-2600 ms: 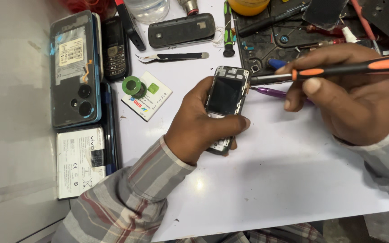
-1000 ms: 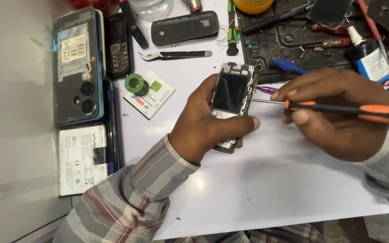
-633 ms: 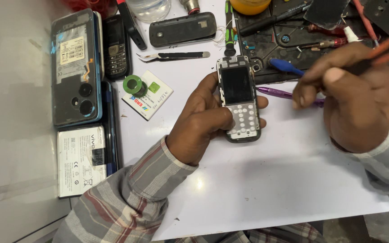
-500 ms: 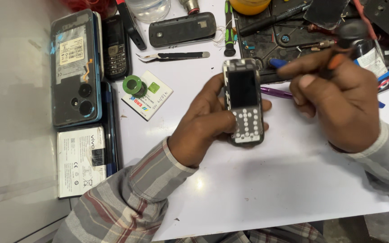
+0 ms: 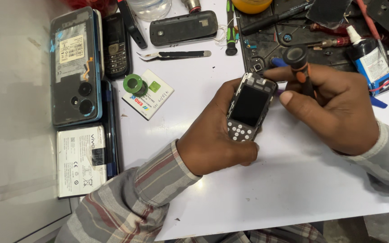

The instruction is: The person uses a screwdriver to remove screws from a yellow mobile phone, then uses a brush to clean the interior. They reassemble the phone with its back cover. Next, they disassemble a black mobile phone by removing the back cover and battery, then use a screwdriver to separate the front panel from the chassis.

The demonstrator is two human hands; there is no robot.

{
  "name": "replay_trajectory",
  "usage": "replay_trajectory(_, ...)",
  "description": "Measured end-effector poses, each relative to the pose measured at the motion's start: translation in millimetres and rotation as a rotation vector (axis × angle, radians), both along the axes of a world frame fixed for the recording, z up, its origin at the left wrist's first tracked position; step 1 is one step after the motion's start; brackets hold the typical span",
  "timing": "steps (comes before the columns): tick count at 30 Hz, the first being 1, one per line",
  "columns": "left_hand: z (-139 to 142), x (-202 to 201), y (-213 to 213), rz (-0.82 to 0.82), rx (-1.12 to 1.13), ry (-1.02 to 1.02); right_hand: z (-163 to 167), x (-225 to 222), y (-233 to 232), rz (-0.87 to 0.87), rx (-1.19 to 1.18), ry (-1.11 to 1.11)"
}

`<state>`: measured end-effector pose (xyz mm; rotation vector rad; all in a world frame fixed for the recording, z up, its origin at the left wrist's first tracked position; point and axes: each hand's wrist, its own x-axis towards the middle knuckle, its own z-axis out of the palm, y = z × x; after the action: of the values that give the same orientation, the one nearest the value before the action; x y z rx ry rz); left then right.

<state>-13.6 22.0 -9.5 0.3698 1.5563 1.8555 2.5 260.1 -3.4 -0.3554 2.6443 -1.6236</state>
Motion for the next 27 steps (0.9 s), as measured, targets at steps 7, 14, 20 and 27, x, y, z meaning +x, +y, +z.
replay_trajectory(7, 6, 1, 2, 0.051, -0.112, 0.039, 6, -1, 2, 0.05, -0.009, 0.048)
replay_trajectory(14, 0, 6, 3, 0.111, -0.225, 0.278, 9, 1, -4, 0.036, -0.068, 0.066)
replay_trajectory(20, -2, 3, 1, 0.085, -0.217, 0.276, 8, -1, -4, -0.058, -0.158, -0.019)
replay_trajectory(27, 2, -4, 0, 0.087, 0.048, -0.048, 10, -10, 2, -0.148, -0.644, -0.103)
